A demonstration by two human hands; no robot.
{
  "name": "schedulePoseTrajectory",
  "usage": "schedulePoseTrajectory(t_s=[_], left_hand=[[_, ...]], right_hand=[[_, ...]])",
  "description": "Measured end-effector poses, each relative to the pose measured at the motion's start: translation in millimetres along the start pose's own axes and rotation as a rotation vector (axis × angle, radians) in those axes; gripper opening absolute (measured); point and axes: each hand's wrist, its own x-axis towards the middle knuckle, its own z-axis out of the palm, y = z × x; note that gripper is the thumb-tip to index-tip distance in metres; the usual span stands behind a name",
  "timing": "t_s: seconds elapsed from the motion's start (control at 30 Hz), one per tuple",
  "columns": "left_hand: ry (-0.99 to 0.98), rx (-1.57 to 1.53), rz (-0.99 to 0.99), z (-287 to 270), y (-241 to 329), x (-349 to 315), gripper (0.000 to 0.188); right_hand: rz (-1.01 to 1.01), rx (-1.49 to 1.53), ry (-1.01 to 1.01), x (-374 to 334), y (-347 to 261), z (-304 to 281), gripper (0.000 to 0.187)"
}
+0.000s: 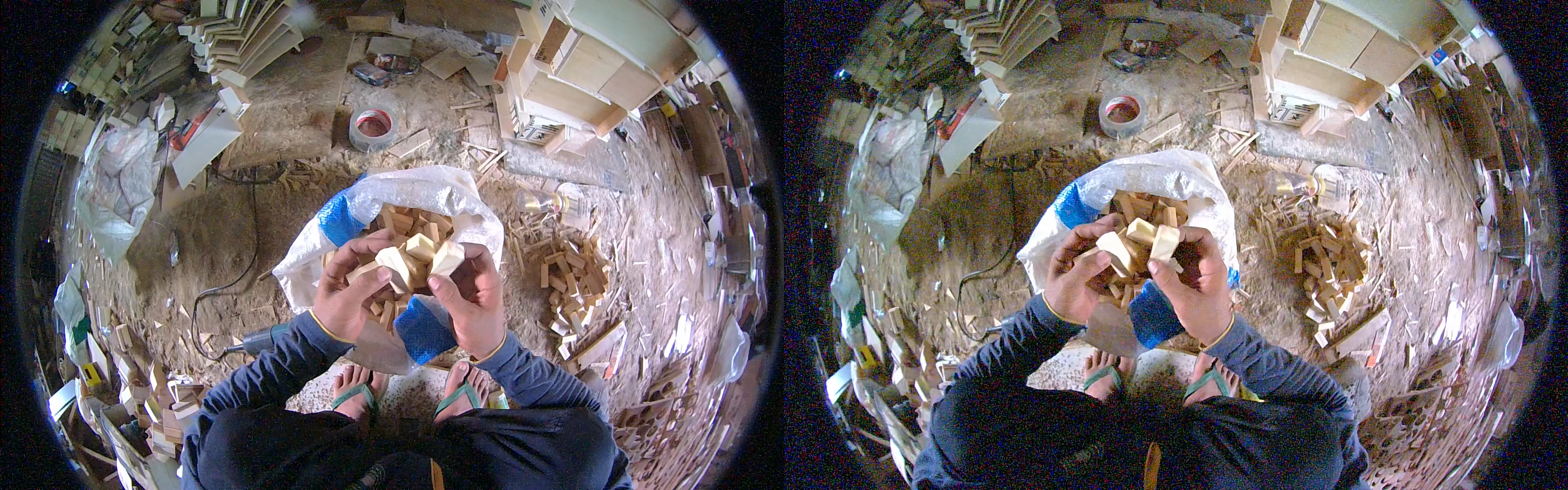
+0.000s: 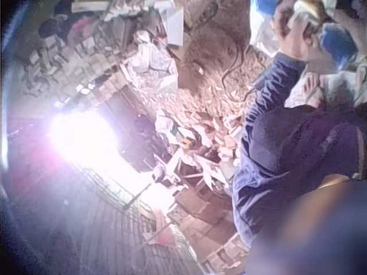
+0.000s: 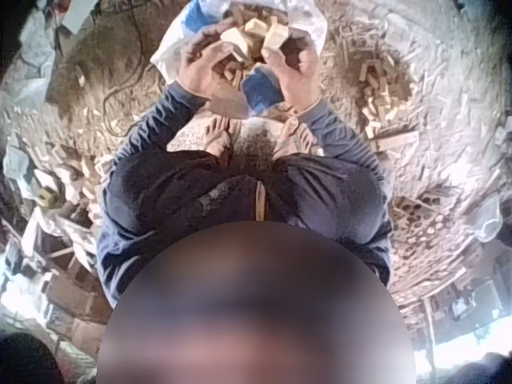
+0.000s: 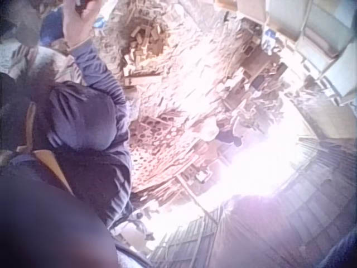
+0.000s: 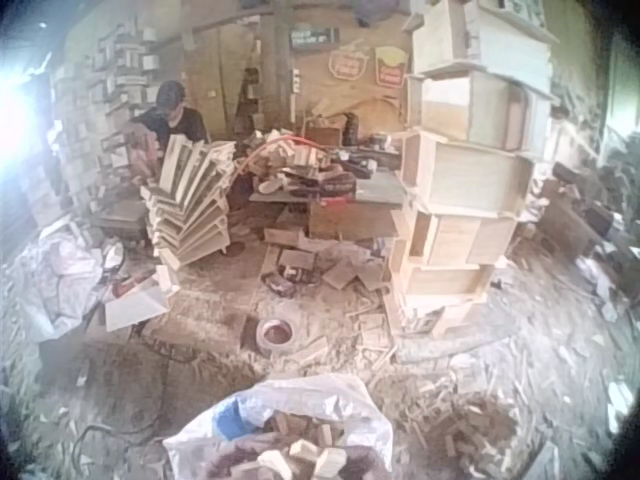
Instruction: The person sits on the floor and repeatedly scoops small wooden blocks from a white plastic bag, then places them into a growing pile on the floor. The person uses both hands to handle the blocks and continues the cycle throughout the clip.
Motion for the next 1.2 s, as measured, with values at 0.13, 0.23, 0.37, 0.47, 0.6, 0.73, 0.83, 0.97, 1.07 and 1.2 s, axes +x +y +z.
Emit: schedulePoseTrajectory(t_s=[0.13,0.23,0.37,0.47,0.6,0.73,0.83,0.97,1.07,1.2], left_hand=[[-0.063,0.305,0.208,-2,6,-2,0.032],[-0.134,0.585,0.334,-2,14,-8,0.033],[-0.196,0.665,0.394,-2,18,-9,0.032],[-0.196,0.718,0.402,-3,17,-9,0.031],[-0.214,0.761,0.436,-7,13,-7,0.034],[-0.201,0.834,0.438,-8,12,-5,0.039],[-0.220,0.882,0.425,-6,16,-5,0.037],[0.008,-0.096,-0.200,-3,21,-5,0.041],[-0.003,-0.407,-0.210,-4,22,-2,0.047],[0.009,-0.464,-0.300,-7,21,-2,0.062]], right_hand=[[0.077,-0.006,-0.056,-3,-2,0,0.039],[-0.006,-0.132,-0.067,0,-5,1,0.045],[0.014,-0.165,-0.241,4,-12,-4,0.055],[0.109,-0.111,-0.338,4,-14,-7,0.056],[0.158,-0.099,-0.339,3,-18,-10,0.056],[0.050,-0.249,-0.343,6,-21,-8,0.054],[0.479,0.219,-0.278,5,-24,-7,0.051],[0.635,0.454,-0.080,6,-25,-10,0.044],[0.635,0.532,-0.064,8,-26,-13,0.044],[0.644,0.477,-0.084,8,-29,-13,0.049]])
